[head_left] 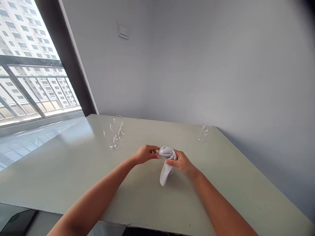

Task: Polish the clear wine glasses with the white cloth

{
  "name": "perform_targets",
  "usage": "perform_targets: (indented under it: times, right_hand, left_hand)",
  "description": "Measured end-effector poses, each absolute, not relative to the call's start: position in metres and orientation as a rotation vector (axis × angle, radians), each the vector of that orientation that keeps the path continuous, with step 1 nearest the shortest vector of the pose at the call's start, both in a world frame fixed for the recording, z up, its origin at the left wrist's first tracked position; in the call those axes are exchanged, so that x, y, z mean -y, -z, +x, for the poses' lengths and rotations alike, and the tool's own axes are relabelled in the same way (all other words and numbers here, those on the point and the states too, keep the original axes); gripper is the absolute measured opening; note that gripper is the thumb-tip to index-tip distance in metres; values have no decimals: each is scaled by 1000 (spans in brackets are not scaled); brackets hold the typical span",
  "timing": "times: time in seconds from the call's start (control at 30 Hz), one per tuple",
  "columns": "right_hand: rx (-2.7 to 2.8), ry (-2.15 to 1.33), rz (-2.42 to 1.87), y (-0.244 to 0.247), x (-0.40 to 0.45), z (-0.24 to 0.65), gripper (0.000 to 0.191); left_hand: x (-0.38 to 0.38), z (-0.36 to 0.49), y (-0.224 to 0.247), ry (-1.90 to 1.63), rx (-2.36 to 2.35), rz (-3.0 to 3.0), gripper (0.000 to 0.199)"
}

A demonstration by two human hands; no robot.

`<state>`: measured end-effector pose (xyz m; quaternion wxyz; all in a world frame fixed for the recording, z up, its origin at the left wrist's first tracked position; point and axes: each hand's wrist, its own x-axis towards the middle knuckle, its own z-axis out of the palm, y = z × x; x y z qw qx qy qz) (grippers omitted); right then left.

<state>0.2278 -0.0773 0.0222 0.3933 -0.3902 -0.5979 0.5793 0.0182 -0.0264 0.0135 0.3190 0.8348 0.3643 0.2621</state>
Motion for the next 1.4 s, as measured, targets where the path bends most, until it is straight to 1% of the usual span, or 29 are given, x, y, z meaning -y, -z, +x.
perform_targets:
  times: [0.07, 0.1, 0.13, 0.23, 0.3, 0.37, 0.47, 0.53, 0.6, 0.7, 0.83, 1.0, 1.13, 1.2, 1.27, 1.33, 1.4]
  right_hand:
    - [1624, -1448, -1027, -24, 78, 232, 24]
    - [1619, -1448, -1046, -23, 77, 233, 22]
    - [1567, -1451, -1061, -21, 75, 232, 21]
    - [1224, -1491, -1048, -11, 69, 226, 25]
    - [1045, -1541, -992, -7, 67, 222, 24]
    - [1080, -1573, -953, -7, 68, 219, 23]
    - [1416, -1503, -990, -12, 73, 223, 26]
    - [1646, -1384, -1043, -16, 75, 229, 28]
    - [1840, -1238, -1092, -17, 74, 234, 25]
    - [2034, -954, -1152, -12, 66, 241, 28]
    - [1995, -566, -1235, 3, 55, 244, 36]
    - [1825, -43, -1292, 9, 58, 239, 43]
    - [2111, 227, -1242, -1, 71, 222, 42]
    - [2276, 230, -1195, -7, 77, 213, 42]
    - [2305, 148, -1171, -11, 78, 210, 39]
    - [2235, -50, -1198, -12, 75, 214, 34]
    - [2088, -394, -1275, -10, 68, 225, 33]
  left_hand:
    - [26, 16, -16, -466, -827, 2079, 37]
    - [27, 17, -17, -421, -818, 2076, 37]
    - [28, 18, -17, -451, -866, 2117, 37]
    - [33, 26, -12, -771, -1084, 2410, 35]
    - [34, 30, -10, -911, -1112, 2604, 35]
    - [33, 29, -8, -910, -1094, 2686, 33]
    - [30, 24, -9, -860, -1116, 2570, 31]
    - [28, 21, -12, -755, -1084, 2383, 32]
    - [28, 20, -15, -570, -994, 2155, 36]
    - [28, 20, -20, -393, -882, 1898, 42]
    - [24, 19, -21, -450, -1008, 1812, 38]
    - [17, 15, -12, -551, -1375, 1840, 33]
    - [19, 18, -4, -656, -1573, 2188, 25]
    - [23, 22, 0, -688, -1510, 2479, 24]
    - [28, 27, 3, -697, -1329, 2755, 28]
    - [33, 31, 5, -704, -1101, 2974, 31]
    - [38, 34, 7, -734, -927, 3102, 31]
